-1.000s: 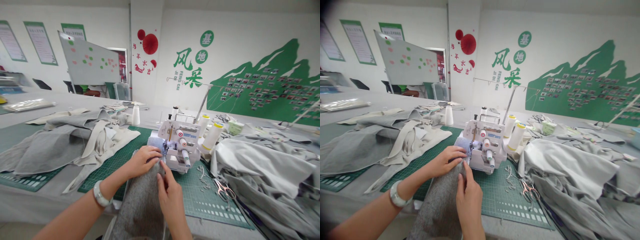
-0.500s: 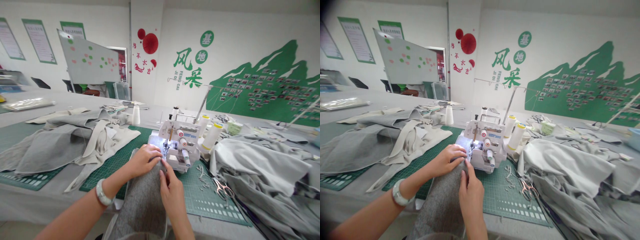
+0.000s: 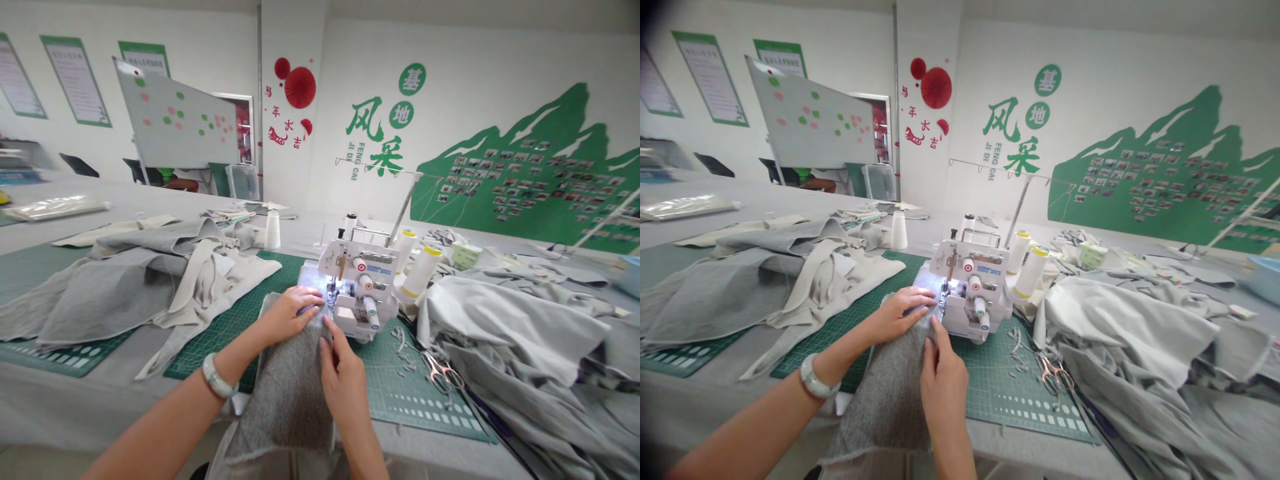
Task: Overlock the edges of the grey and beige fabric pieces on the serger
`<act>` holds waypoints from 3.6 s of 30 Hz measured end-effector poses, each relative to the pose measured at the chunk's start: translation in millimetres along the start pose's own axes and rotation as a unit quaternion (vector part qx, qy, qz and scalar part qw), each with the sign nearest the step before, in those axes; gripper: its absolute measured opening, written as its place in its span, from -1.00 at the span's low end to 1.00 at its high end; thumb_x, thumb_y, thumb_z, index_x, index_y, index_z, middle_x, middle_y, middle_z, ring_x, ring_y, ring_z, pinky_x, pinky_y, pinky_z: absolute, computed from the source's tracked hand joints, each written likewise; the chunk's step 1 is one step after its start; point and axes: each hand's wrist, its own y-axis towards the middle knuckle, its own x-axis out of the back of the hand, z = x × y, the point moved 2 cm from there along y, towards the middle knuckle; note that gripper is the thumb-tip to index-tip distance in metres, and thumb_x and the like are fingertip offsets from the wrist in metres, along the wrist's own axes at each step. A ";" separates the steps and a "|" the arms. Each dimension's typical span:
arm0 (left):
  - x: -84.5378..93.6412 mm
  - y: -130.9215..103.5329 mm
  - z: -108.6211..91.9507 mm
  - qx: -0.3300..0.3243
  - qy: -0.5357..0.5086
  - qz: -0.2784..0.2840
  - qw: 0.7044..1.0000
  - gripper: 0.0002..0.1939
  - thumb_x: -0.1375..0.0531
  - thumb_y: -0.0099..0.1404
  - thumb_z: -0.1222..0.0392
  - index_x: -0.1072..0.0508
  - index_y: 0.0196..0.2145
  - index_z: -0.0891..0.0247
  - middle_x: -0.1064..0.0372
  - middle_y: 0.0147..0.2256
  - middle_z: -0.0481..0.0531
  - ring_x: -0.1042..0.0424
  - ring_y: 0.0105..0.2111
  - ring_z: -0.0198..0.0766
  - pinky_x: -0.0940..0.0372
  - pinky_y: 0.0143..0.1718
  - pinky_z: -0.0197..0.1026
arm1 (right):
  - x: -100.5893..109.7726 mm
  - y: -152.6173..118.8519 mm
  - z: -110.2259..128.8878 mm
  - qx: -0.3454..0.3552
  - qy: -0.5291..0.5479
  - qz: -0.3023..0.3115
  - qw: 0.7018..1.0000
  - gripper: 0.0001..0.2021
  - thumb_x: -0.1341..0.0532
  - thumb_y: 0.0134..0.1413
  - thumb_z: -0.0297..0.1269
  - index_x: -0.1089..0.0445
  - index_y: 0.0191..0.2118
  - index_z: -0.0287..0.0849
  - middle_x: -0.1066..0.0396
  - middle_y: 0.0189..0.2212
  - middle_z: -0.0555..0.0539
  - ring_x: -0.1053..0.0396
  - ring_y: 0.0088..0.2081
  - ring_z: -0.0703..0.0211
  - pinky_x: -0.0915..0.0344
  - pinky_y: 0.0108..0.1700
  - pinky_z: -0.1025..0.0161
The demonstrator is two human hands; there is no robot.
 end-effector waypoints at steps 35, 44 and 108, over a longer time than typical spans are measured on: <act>11.8 1.2 6.2 -0.034 -0.163 -0.011 0.986 -0.71 -0.06 0.32 0.10 -0.58 -0.26 0.19 -0.50 -0.16 0.06 -0.32 0.03 -0.10 -0.04 0.21 0.02 | 4.3 -0.5 -5.6 -0.001 0.034 -0.022 0.999 -0.60 -0.01 0.28 -0.23 -0.38 0.14 -0.14 -0.52 -0.07 -0.13 -0.52 -0.19 0.13 -0.40 -0.15 0.28; 20.5 11.4 5.9 -0.023 -0.057 0.072 0.995 -0.75 -0.10 0.27 0.17 -0.54 -0.18 0.14 -0.47 -0.05 0.01 -0.29 0.06 -0.12 0.23 0.27 0.10 | -0.2 1.1 -6.2 0.015 0.041 -0.006 0.999 -0.60 0.00 0.28 -0.27 -0.36 0.15 -0.13 -0.52 -0.05 -0.12 -0.52 -0.17 0.13 -0.41 -0.16 0.29; 10.3 12.1 23.4 -0.019 -0.057 0.108 0.992 -0.50 0.00 0.17 0.30 -0.43 0.04 0.15 -0.31 0.15 -0.01 -0.09 0.24 -0.06 0.23 0.28 0.08 | -6.9 5.9 3.5 -0.035 0.056 0.056 0.996 -0.54 -0.03 0.28 -0.15 -0.25 0.24 -0.10 -0.54 -0.17 -0.12 -0.52 -0.31 0.12 -0.41 -0.24 0.25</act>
